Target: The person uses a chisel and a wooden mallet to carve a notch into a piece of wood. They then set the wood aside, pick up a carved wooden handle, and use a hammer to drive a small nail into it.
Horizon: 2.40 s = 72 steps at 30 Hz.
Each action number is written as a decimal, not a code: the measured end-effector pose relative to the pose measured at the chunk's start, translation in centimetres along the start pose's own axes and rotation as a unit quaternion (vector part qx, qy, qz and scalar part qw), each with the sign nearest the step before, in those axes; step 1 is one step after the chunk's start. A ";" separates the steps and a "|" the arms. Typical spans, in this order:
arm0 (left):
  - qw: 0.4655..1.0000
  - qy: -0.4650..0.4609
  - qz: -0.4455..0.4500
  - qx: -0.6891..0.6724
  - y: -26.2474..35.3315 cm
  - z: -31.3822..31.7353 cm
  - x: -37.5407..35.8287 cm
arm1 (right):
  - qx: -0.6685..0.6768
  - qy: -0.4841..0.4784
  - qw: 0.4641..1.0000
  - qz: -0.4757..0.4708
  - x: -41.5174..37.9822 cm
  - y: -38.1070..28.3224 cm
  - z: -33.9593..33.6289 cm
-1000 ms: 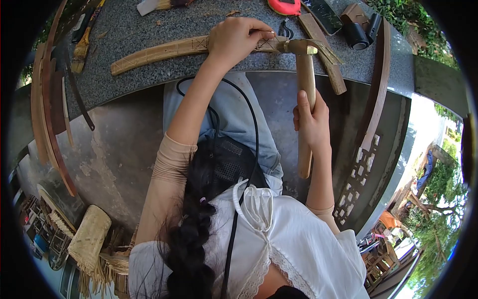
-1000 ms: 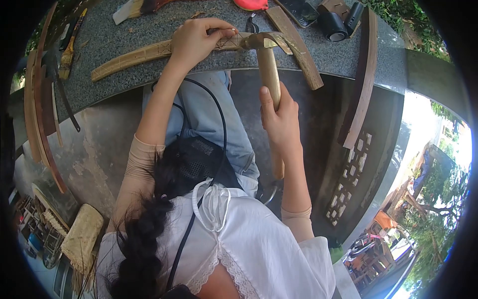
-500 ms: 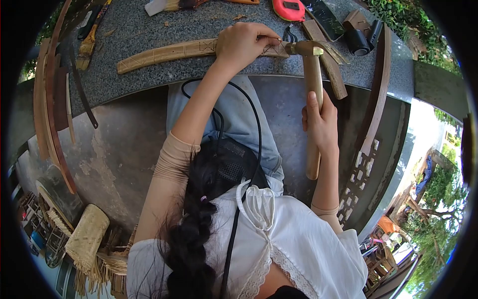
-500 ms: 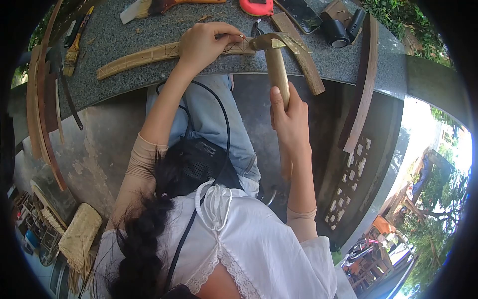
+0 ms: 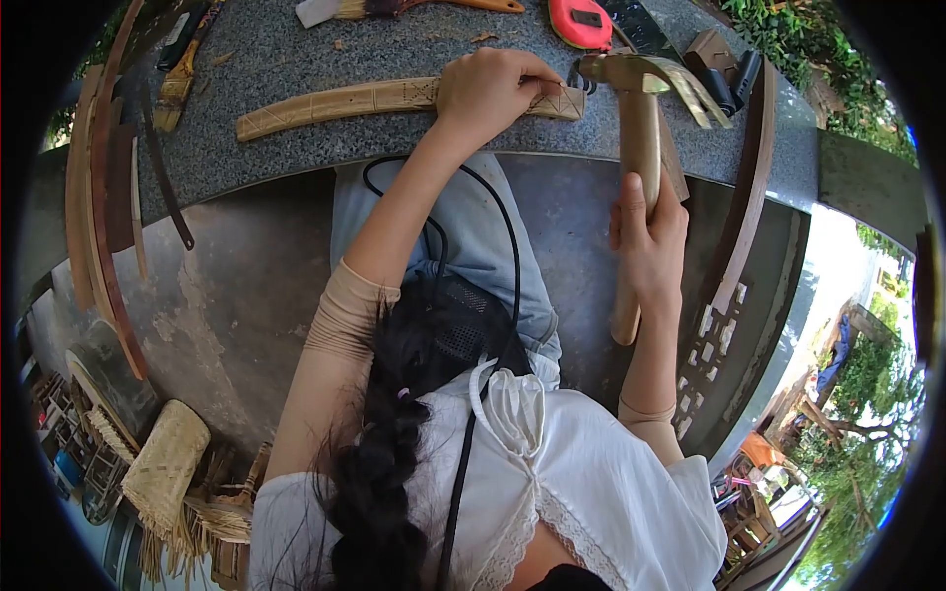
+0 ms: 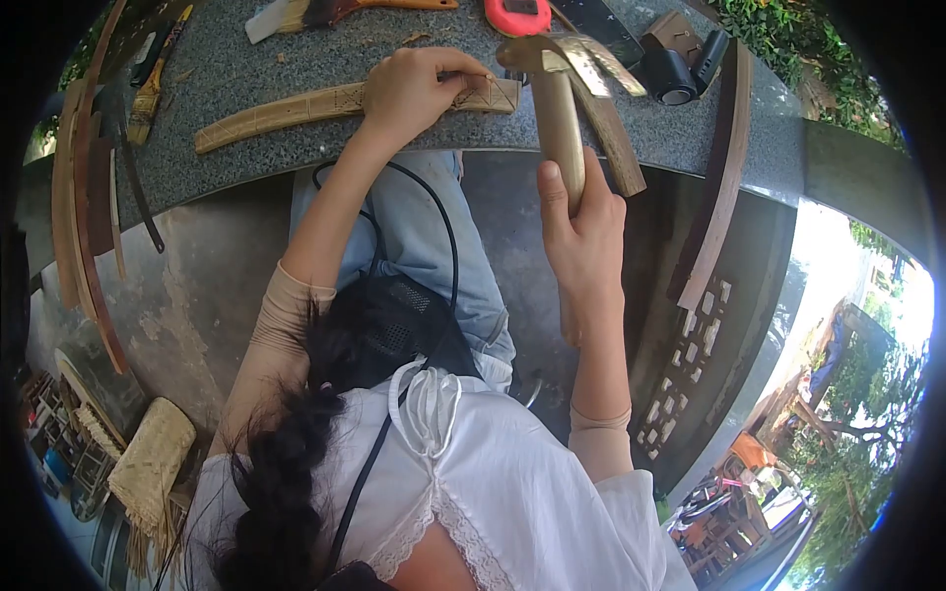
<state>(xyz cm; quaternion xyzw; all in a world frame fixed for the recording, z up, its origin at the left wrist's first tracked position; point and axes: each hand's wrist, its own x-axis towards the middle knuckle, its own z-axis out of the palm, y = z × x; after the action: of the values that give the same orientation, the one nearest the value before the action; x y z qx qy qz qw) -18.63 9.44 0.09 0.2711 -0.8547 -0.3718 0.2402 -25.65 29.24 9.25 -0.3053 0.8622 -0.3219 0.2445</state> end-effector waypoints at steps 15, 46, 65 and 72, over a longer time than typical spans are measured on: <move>1.000 -0.003 -0.007 0.017 0.3 -0.4 0.1 | 0.051 0.016 0.999 -0.010 -0.3 0.4 1.1; 0.998 -0.025 -0.061 0.000 0.5 -0.8 1.0 | 0.042 -0.018 0.996 0.077 -1.6 2.2 1.7; 0.998 -0.019 -0.040 0.054 0.5 -0.4 0.6 | 0.053 -0.026 0.994 0.093 -1.8 2.6 2.4; 0.998 -0.014 -0.024 0.056 0.4 -0.3 0.5 | 0.061 -0.029 0.993 0.098 -1.7 2.0 1.8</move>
<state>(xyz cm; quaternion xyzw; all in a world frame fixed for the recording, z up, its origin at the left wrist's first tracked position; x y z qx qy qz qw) -18.92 9.19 0.68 0.2991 -0.8707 -0.3331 0.2038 -24.13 30.85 7.05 -0.2136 0.8592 -0.3391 0.3180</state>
